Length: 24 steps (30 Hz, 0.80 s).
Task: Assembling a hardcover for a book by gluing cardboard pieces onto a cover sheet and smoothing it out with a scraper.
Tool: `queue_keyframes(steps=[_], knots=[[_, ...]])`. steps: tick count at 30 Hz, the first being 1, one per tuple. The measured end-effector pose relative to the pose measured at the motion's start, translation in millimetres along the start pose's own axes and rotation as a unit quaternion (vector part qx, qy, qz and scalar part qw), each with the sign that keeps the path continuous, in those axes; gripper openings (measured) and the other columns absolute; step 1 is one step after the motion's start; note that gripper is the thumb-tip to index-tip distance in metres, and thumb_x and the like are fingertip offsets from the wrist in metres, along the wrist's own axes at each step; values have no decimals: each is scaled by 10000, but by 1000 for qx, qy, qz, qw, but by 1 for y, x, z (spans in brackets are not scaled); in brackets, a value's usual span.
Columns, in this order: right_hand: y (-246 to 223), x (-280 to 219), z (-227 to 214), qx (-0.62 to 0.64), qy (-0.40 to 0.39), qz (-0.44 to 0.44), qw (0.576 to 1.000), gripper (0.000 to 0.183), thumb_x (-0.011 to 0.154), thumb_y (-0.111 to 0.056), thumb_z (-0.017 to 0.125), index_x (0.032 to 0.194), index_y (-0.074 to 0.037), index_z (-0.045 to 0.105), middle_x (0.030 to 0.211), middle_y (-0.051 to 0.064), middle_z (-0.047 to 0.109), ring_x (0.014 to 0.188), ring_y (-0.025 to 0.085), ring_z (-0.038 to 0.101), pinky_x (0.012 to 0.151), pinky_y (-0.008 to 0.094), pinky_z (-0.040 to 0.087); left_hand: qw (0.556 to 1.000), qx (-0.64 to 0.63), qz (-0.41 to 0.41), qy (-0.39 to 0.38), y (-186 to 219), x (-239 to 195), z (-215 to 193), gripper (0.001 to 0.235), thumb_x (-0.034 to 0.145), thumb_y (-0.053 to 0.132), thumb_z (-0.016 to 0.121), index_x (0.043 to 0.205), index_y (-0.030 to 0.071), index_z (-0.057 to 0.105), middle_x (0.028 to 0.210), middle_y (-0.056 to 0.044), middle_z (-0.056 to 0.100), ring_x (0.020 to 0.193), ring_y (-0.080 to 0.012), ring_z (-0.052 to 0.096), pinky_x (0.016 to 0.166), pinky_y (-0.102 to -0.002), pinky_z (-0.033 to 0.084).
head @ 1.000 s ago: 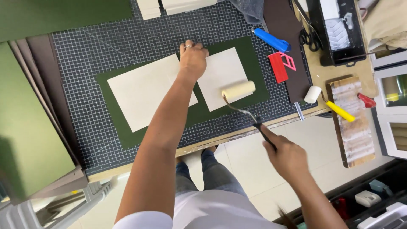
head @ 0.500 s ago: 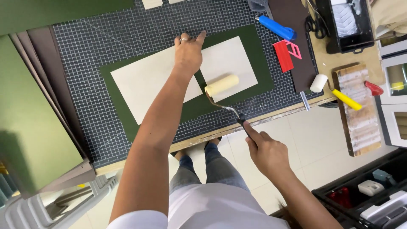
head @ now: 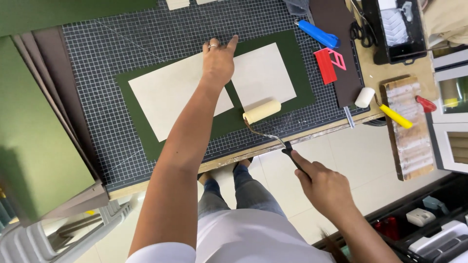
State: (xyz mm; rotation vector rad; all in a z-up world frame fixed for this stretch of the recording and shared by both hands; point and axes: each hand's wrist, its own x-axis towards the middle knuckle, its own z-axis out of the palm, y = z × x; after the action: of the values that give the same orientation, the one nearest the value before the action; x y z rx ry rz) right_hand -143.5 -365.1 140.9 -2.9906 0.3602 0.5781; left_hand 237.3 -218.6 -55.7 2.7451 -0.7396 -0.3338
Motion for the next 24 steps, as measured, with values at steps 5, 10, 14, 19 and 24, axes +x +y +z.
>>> queue_keyframes(steps=[5, 10, 14, 19, 24], knots=[[-4, -17, -47, 42, 1, 23, 999, 551, 955, -370, 574, 1503, -378, 516, 1027, -51, 748, 757, 305, 714, 571, 496, 562, 990, -135, -34, 7, -10, -18, -23, 835, 857, -118, 405, 1589, 280, 369, 1183, -59, 687, 1215, -361, 417, 1102, -495, 323], [-22, -9, -26, 12, 44, -35, 998, 549, 964, -367, 574, 1509, -357, 510, 858, -37, 673, 537, 261, 636, 435, 444, 529, 981, -135, -31, 133, -68, -25, -29, 757, 851, -145, 475, 1525, 198, 487, 1314, -141, 681, 1274, -436, 496, 1033, -553, 369], [-49, 8, 8, -7, 107, -96, 990, 505, 988, -334, 596, 1490, -327, 547, 771, -32, 616, 432, 235, 522, 345, 402, 428, 986, -84, -43, 139, -100, -38, -21, 785, 832, -149, 471, 1555, 156, 430, 1277, -120, 709, 1203, -425, 500, 1044, -590, 335], [-72, 27, 31, -49, 120, -112, 985, 500, 992, -300, 594, 1489, -329, 554, 697, -22, 563, 364, 228, 427, 319, 375, 357, 987, -105, -35, 113, -103, -33, -5, 851, 819, -177, 429, 1586, 184, 353, 1180, -46, 736, 1215, -376, 488, 1133, -631, 265], [-94, 28, 21, -63, 134, -134, 980, 495, 983, -222, 609, 1477, -226, 579, 666, 33, 628, 331, 178, 416, 299, 330, 335, 997, -14, -30, 67, -95, -29, -13, 860, 859, -129, 484, 1627, 187, 262, 1126, -56, 719, 1219, -376, 462, 1170, -555, 239]])
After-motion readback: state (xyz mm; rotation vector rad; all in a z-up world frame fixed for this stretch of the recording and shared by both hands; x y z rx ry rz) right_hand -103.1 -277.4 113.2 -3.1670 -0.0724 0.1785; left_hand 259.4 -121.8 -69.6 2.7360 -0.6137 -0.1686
